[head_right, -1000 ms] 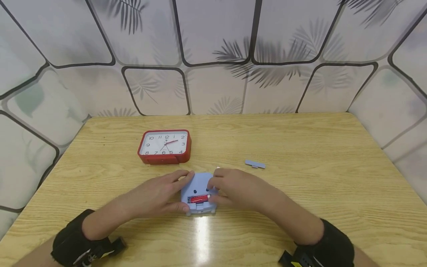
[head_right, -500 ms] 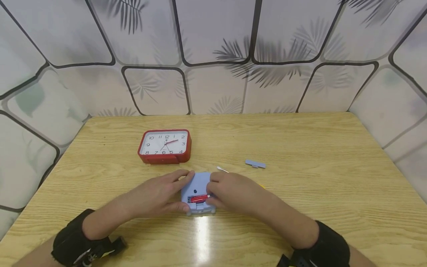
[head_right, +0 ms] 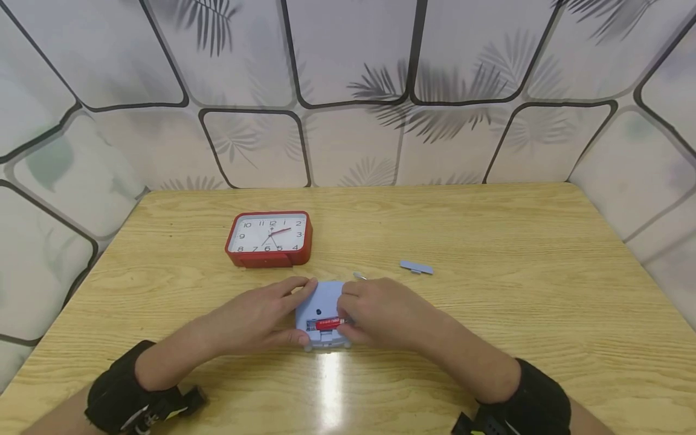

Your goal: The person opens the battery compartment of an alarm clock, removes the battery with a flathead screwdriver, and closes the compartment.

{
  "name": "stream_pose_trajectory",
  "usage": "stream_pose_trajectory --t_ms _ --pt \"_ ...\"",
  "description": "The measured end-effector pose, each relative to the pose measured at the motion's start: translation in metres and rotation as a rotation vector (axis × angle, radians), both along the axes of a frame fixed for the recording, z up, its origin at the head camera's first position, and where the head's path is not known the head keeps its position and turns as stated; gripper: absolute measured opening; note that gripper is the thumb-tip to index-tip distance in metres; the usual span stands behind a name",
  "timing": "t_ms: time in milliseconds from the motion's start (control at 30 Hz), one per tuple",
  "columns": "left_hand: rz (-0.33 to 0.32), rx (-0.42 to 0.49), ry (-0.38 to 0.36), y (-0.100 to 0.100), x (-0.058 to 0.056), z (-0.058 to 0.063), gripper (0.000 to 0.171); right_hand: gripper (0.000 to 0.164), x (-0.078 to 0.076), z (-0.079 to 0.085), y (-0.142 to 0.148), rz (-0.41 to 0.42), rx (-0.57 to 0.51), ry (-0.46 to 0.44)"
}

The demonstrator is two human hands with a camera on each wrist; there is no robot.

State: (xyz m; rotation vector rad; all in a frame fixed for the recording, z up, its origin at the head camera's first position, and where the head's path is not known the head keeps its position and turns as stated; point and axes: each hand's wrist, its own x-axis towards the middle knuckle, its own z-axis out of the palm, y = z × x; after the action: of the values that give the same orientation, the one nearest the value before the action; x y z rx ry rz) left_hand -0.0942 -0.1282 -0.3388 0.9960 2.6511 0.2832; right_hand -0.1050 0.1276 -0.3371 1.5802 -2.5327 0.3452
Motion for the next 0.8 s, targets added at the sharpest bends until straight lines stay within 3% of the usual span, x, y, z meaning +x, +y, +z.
stream_pose_trajectory --t_ms 167,433,533,700,800 --pt "0.001 -0.002 0.001 0.0 0.0 0.0 0.089 0.016 -0.002 0.002 0.004 0.0 -0.044 -0.011" --pt "0.0 0.0 0.009 0.0 0.0 0.0 0.09 0.011 -0.007 0.015 0.017 -0.046 -0.127 -0.168" --pt "0.004 -0.006 0.004 0.0 0.0 0.0 0.09 0.011 -0.011 0.022 0.023 -0.067 -0.146 -0.188" --pt "0.0 -0.008 0.01 0.001 0.0 0.001 0.09 0.01 -0.02 0.028 0.035 -0.075 -0.224 -0.076" --pt "-0.003 -0.001 0.014 0.001 0.0 0.0 0.09 0.022 -0.027 0.028 0.042 -0.093 -0.266 0.04"
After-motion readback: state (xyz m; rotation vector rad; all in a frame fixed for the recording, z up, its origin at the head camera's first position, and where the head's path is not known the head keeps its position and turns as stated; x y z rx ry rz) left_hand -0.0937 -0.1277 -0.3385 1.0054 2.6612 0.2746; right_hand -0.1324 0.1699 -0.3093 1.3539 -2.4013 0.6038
